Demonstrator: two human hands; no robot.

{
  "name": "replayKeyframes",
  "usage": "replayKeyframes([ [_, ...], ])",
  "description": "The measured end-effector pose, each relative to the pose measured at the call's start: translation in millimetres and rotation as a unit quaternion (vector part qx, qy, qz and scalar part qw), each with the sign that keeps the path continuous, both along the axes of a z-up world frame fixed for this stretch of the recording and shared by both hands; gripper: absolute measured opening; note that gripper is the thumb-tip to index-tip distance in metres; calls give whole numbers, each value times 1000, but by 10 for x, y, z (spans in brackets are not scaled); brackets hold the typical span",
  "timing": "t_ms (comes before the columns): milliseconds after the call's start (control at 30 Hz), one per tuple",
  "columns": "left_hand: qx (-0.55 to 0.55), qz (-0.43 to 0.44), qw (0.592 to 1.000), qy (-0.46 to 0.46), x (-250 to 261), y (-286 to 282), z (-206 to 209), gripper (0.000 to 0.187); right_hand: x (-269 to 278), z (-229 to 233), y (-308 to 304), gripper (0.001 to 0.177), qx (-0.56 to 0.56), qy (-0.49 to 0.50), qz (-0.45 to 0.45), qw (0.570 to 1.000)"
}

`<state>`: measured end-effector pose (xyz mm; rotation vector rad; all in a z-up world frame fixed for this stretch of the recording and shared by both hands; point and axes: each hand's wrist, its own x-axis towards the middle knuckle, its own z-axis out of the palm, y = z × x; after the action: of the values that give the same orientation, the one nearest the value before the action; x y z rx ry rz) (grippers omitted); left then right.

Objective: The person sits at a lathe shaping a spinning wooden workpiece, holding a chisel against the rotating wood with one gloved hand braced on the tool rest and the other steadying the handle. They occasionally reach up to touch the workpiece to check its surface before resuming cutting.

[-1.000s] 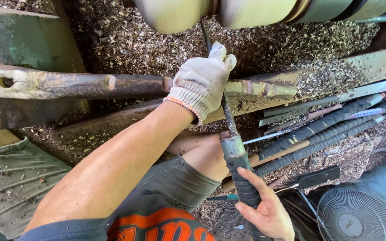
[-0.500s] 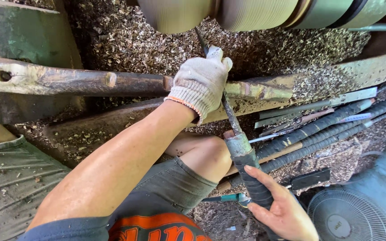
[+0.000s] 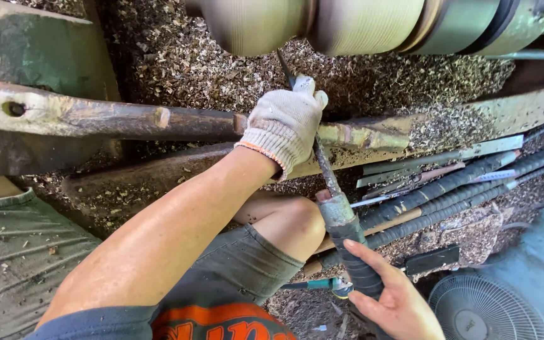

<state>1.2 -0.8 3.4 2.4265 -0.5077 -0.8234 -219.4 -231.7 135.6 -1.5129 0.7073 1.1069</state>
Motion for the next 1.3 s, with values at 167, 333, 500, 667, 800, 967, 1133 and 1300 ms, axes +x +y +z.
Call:
replayKeyframes([
  [167,-15,1,999,-33,4,-1,-29,31,-210,-85,96,80,13,-7,-30,999],
  [333,3,-14,1000,19,-7,-6,-52,25,-254,-114,226,78,26,-49,-33,998],
  [500,-14,-7,1000,-20,9,24,4,23,-294,-175,302,77,32,-79,-32,996],
  [667,-9,-31,999,-22,23,21,14,31,-335,-202,334,76,37,-68,-52,996],
  [800,-12,-35,999,-17,12,35,8,33,-375,-240,327,76,57,-83,-59,993],
  [967,-29,-21,998,-45,21,39,10,32,-365,-258,312,77,60,-74,-73,993],
  [1133,28,-62,998,0,80,39,173,36,-308,-127,334,79,23,-29,-83,996],
  [1300,-5,-180,983,18,264,327,436,91,-902,-66,181,83,32,-27,-106,993],
])
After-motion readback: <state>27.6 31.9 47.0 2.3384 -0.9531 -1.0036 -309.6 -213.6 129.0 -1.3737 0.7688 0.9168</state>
